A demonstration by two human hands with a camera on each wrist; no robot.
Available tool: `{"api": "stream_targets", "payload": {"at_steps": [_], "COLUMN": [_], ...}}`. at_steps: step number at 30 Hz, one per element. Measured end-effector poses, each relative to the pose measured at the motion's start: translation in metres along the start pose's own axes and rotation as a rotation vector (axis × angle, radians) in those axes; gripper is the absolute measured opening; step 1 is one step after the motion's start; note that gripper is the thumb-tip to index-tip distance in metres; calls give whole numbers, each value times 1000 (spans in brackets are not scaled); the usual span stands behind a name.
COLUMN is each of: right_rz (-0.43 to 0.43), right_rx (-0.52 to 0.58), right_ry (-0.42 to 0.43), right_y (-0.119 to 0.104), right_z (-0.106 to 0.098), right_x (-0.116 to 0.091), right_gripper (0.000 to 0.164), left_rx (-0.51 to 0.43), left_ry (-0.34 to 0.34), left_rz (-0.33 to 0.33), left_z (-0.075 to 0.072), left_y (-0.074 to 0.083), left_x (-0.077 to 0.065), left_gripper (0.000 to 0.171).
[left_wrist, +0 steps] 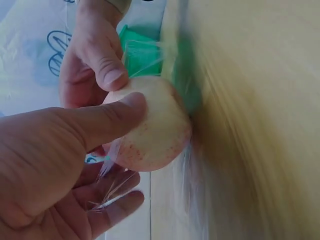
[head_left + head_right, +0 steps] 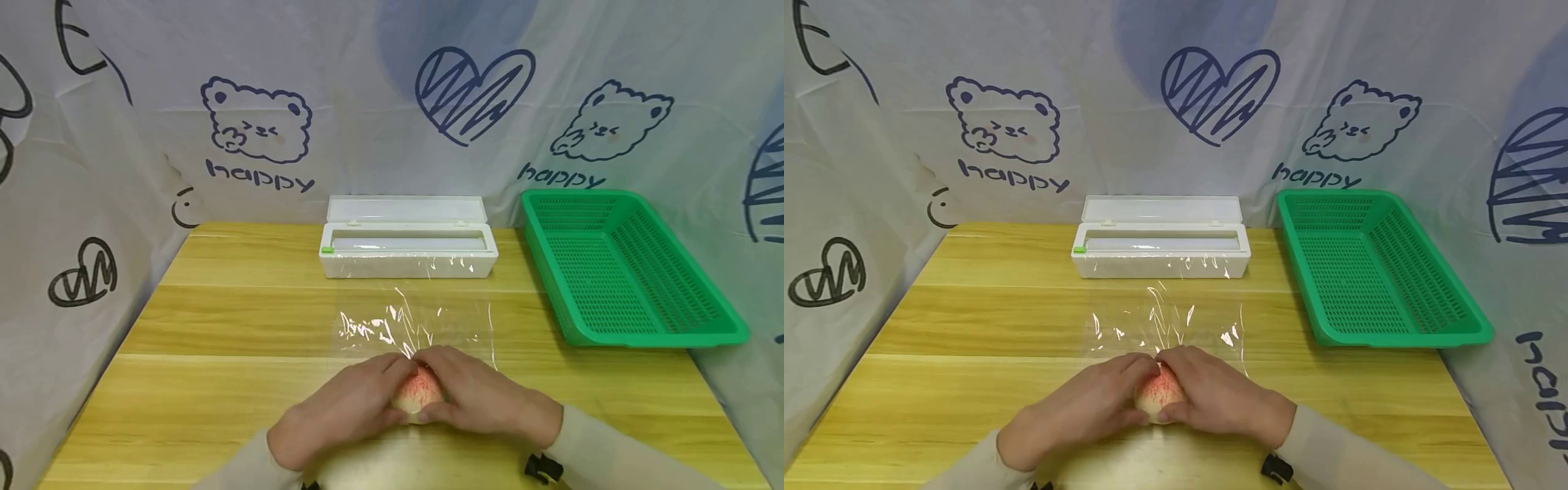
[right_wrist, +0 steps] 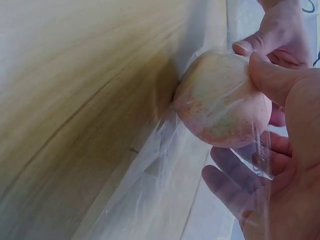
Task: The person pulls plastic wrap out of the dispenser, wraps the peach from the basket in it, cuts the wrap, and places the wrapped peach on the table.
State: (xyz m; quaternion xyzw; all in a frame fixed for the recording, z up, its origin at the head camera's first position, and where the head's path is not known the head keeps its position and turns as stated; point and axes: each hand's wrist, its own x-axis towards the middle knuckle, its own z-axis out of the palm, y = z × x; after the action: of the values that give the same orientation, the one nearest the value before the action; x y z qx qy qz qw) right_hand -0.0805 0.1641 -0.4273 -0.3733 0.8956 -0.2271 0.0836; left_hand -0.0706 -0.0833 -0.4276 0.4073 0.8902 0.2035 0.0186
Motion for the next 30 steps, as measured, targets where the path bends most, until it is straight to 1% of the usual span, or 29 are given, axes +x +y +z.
{"api": "stream_targets", "payload": {"at_steps": [3,7,10,13,16,19,21,23,25,27,28,30], "right_rz": [17,-2,-16,-6,40,97,128,130,126,121,132,155], "right_rx": [45,68,108,170,208,190,155,132,136,166,189,204], "right_ry": [1,15,8,-19,-49,-66,-82,-115,-151,-177,-186,-184], "right_y": [3,9,14,18,21,24,27,31,35,40,43,49], "right_z": [-1,-1,-1,-1,-5,-13,-18,-23,-28,-33,-35,-40], "right_x": [1,2,3,3,0,-6,-10,-13,-16,-20,-22,-24], "right_gripper": [61,56,52,48,51,58,60,53,38,22,18,17], "left_rx": [-79,-179,-216,-236,-257,-267,-270,-267,-265,-258,-258,-267], "left_ry": [-23,-66,-101,-132,-159,-174,-180,-182,-182,-182,-181,-184], "left_rz": [-14,-53,-84,-118,-148,-163,-167,-175,-184,-189,-192,-195], "left_z": [-1,-3,-5,-6,-8,-10,-11,-11,-12,-12,-12,-12], "left_y": [-5,-11,-16,-19,-21,-22,-23,-23,-23,-22,-22,-22], "left_x": [2,6,9,12,16,18,19,19,19,20,20,20], "left_gripper": [50,46,45,46,45,45,45,45,45,45,45,45]}}
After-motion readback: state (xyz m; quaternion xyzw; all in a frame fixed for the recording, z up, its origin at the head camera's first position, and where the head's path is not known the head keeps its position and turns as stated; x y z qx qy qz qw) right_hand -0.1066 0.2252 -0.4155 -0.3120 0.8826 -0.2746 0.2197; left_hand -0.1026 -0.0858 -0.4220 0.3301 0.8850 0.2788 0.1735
